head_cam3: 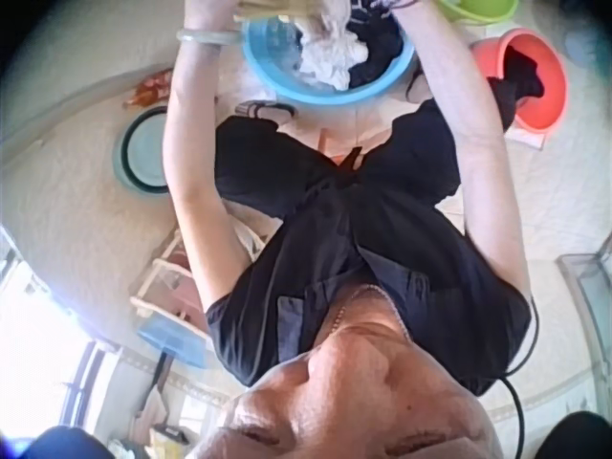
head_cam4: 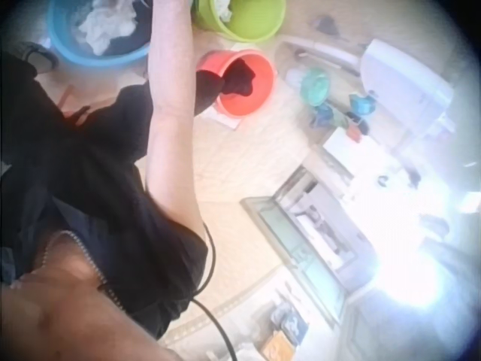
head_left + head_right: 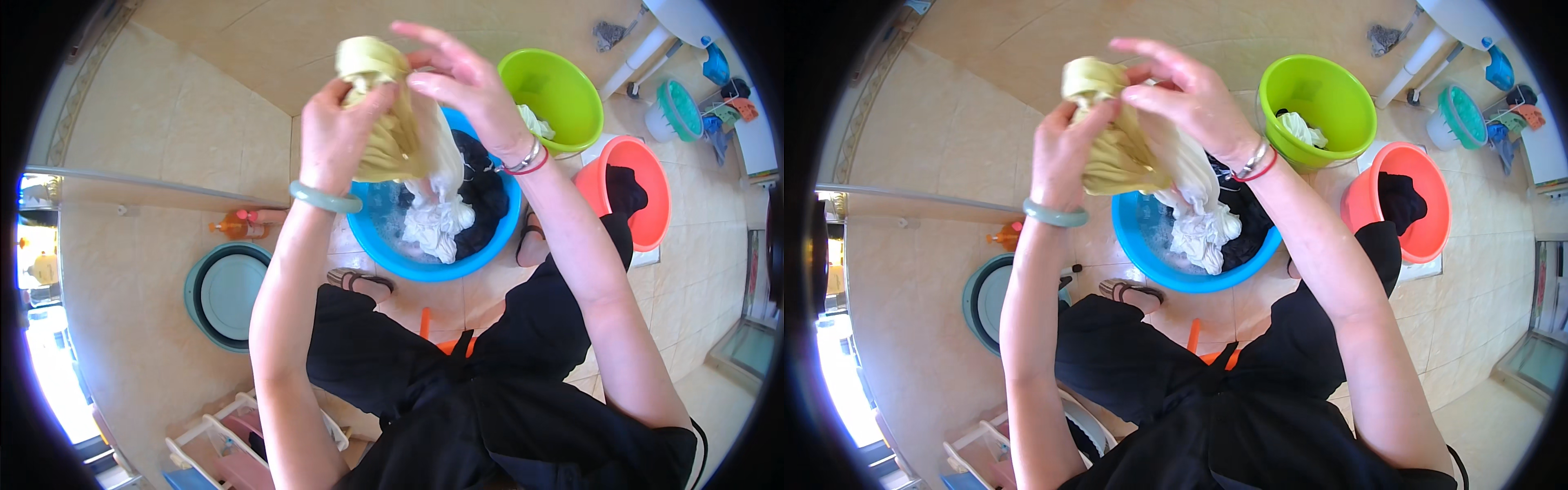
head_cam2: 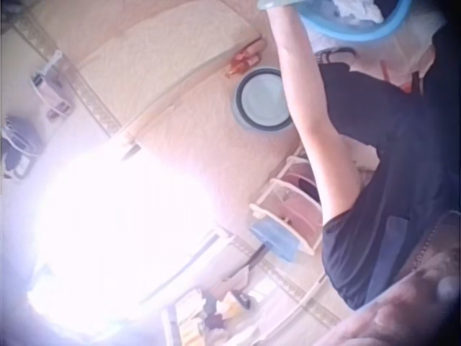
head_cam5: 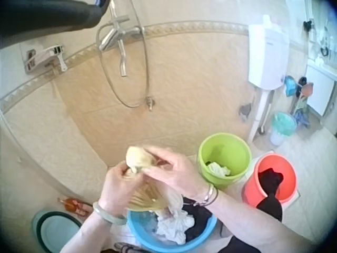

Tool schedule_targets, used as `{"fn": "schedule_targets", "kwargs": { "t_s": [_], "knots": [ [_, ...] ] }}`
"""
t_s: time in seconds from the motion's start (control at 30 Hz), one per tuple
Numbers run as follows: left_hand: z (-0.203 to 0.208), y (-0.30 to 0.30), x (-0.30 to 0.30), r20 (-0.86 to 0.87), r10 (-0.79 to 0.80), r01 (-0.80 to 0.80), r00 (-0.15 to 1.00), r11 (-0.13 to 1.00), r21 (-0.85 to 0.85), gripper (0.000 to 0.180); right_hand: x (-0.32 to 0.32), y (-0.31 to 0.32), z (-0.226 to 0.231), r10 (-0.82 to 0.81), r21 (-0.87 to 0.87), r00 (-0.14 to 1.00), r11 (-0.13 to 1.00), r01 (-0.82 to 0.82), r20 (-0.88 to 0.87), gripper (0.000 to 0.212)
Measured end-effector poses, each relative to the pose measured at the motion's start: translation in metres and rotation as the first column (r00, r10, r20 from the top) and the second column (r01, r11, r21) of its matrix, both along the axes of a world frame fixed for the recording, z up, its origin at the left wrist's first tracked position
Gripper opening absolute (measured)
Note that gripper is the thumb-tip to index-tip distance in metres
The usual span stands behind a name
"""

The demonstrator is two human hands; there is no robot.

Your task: The person hand-washes clothes in a blue basin filled with soapy water. They scrub and wring out various garments, including white and yellow items, and transfer them into a green bucket. The person continues to wash and wring out more clothes throughout the video.

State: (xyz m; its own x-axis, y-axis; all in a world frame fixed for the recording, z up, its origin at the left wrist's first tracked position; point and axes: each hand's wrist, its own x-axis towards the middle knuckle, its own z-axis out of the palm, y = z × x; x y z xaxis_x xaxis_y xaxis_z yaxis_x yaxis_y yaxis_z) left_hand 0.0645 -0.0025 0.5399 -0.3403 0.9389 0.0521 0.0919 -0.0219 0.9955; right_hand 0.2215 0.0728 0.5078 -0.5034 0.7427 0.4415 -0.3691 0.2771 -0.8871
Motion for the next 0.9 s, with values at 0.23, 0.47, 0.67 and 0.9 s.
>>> {"fn": "schedule_targets", "kwargs": {
  "t_s": [0.23,0.47,0.67,0.9],
  "knots": [
    [0.078,-0.012,0.013,0.319,-0.085,0.017,0.944,0.978,0.210,0.034,0.038,-0.005,-0.175,-0.124,0.093,0.884,0.991,0.091,0.451,0.080],
    [0.062,-0.019,-0.036,0.164,0.013,-0.074,0.986,0.925,0.373,0.037,0.026,-0.031,-0.193,0.105,-0.546,0.963,0.836,0.049,0.248,0.042],
    [-0.108,-0.034,-0.070,0.016,0.210,-0.197,0.978,0.938,-0.287,0.032,0.044,0.005,-0.207,-0.175,-0.163,0.819,0.937,0.310,0.547,0.023],
    [-0.244,-0.063,-0.018,-0.549,-0.335,-0.140,0.766,0.746,-0.651,0.108,0.013,0.004,-0.185,0.177,-0.028,0.607,0.969,-0.246,0.775,0.026]
  ]
}}
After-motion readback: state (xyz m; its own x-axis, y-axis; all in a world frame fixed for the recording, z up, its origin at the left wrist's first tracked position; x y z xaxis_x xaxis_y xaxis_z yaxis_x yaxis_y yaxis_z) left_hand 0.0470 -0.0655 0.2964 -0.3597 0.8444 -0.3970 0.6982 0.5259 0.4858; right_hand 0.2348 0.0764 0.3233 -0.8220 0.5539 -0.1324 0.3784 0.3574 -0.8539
